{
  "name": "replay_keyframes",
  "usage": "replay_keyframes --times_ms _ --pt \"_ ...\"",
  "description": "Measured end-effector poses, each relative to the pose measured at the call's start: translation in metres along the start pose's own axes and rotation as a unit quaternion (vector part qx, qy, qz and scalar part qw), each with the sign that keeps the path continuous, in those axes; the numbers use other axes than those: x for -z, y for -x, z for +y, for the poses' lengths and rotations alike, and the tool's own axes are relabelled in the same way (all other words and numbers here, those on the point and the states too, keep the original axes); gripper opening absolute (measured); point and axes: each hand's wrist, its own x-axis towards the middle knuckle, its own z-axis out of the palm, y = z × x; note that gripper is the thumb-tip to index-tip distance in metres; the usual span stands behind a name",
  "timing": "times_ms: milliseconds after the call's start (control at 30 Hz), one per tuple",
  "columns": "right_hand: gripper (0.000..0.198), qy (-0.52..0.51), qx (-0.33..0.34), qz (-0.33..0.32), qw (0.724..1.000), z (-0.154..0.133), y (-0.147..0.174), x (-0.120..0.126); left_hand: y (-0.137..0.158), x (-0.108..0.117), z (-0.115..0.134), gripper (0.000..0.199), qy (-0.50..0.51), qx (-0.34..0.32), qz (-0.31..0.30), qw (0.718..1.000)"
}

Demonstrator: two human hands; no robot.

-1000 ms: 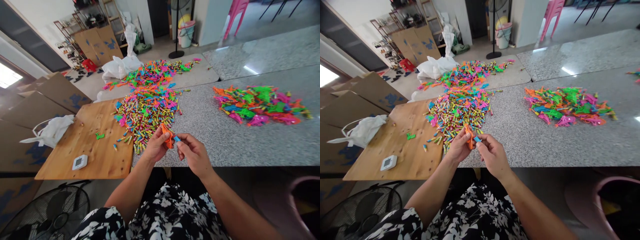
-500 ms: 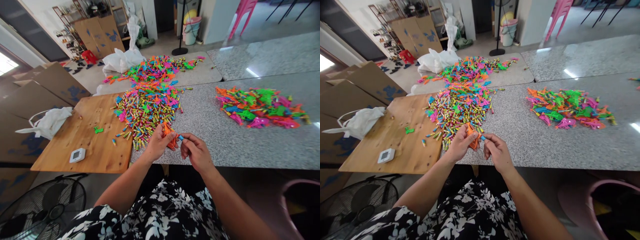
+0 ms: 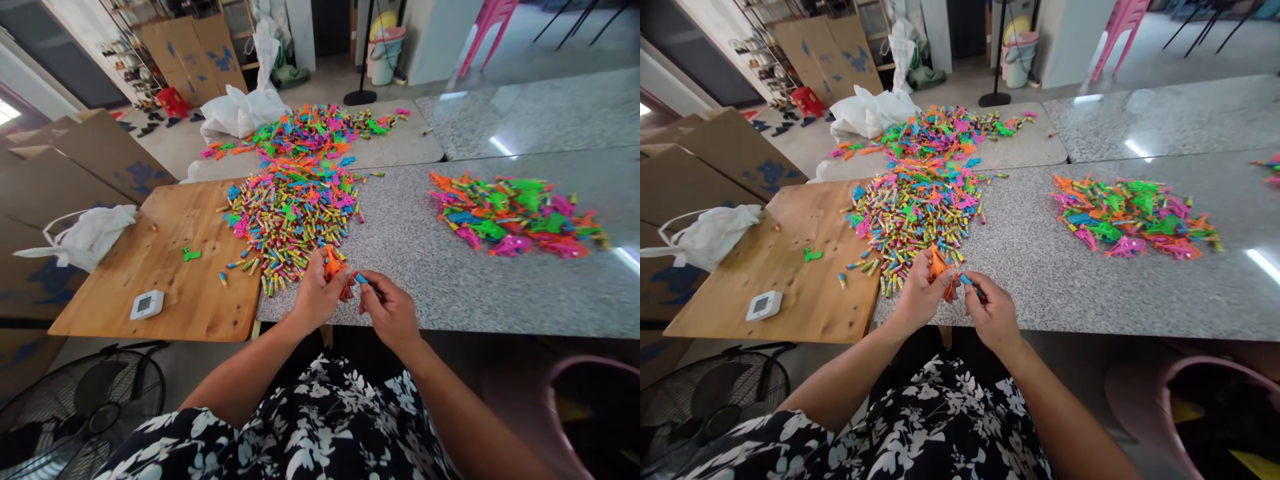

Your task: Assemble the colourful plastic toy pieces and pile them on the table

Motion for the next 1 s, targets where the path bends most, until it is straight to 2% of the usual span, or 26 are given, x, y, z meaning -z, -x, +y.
replay_keyframes --times_ms 67,233,333,533,600,667,733,767,800,833,867,900,933,1000 --pt "0.031 0.007 0.011 0.007 1.000 0.000 0.003 -0.003 0.000 0.000 -0.003 0.046 -0.007 -0.007 0.000 1.000" --pt "0.031 0.007 0.017 -0.023 1.000 -0.002 0.003 -0.005 -0.004 0.005 -0.005 0.041 -0.055 -0.031 0.007 0.998" --pt "0.031 -0.003 0.007 -0.005 1.000 -0.002 0.002 -0.003 -0.008 0.009 -0.003 0.037 -0.103 -0.052 0.007 0.993" --pt "0.033 0.033 0.039 0.017 0.999 0.006 -0.003 -0.005 -0.020 0.013 -0.012 0.040 -0.071 -0.077 -0.023 0.994" --pt "0.032 0.057 0.035 0.040 0.997 0.014 -0.011 0.004 -0.030 0.024 -0.020 0.047 -0.095 -0.084 -0.036 0.991" --pt "0.028 0.066 0.004 0.097 0.993 0.027 -0.027 0.026 -0.046 0.045 -0.028 0.048 -0.157 -0.088 -0.004 0.984" --pt "0.021 0.022 -0.042 0.192 0.980 0.044 -0.052 0.059 -0.066 0.075 -0.032 0.036 -0.257 -0.085 0.079 0.959" --pt "0.017 -0.037 -0.063 0.261 0.963 0.052 -0.066 0.076 -0.077 0.092 -0.033 0.028 -0.315 -0.075 0.125 0.938" --pt "0.014 -0.118 -0.077 0.336 0.931 0.060 -0.080 0.091 -0.087 0.108 -0.032 0.024 -0.370 -0.059 0.162 0.913" --pt "0.014 -0.185 -0.087 0.380 0.902 0.066 -0.093 0.101 -0.098 0.123 -0.030 0.022 -0.417 -0.040 0.194 0.887" --pt "0.014 -0.228 -0.102 0.397 0.883 0.070 -0.105 0.106 -0.108 0.135 -0.028 0.022 -0.459 -0.019 0.216 0.862" --pt "0.015 -0.245 -0.122 0.386 0.881 0.072 -0.114 0.104 -0.118 0.144 -0.025 0.024 -0.492 0.000 0.232 0.839" --pt "0.016 -0.228 -0.142 0.344 0.900 0.074 -0.120 0.096 -0.128 0.150 -0.023 0.026 -0.519 0.015 0.243 0.820" --pt "0.016 -0.103 -0.171 0.196 0.960 0.073 -0.125 0.063 -0.147 0.155 -0.021 0.033 -0.559 0.035 0.247 0.791"
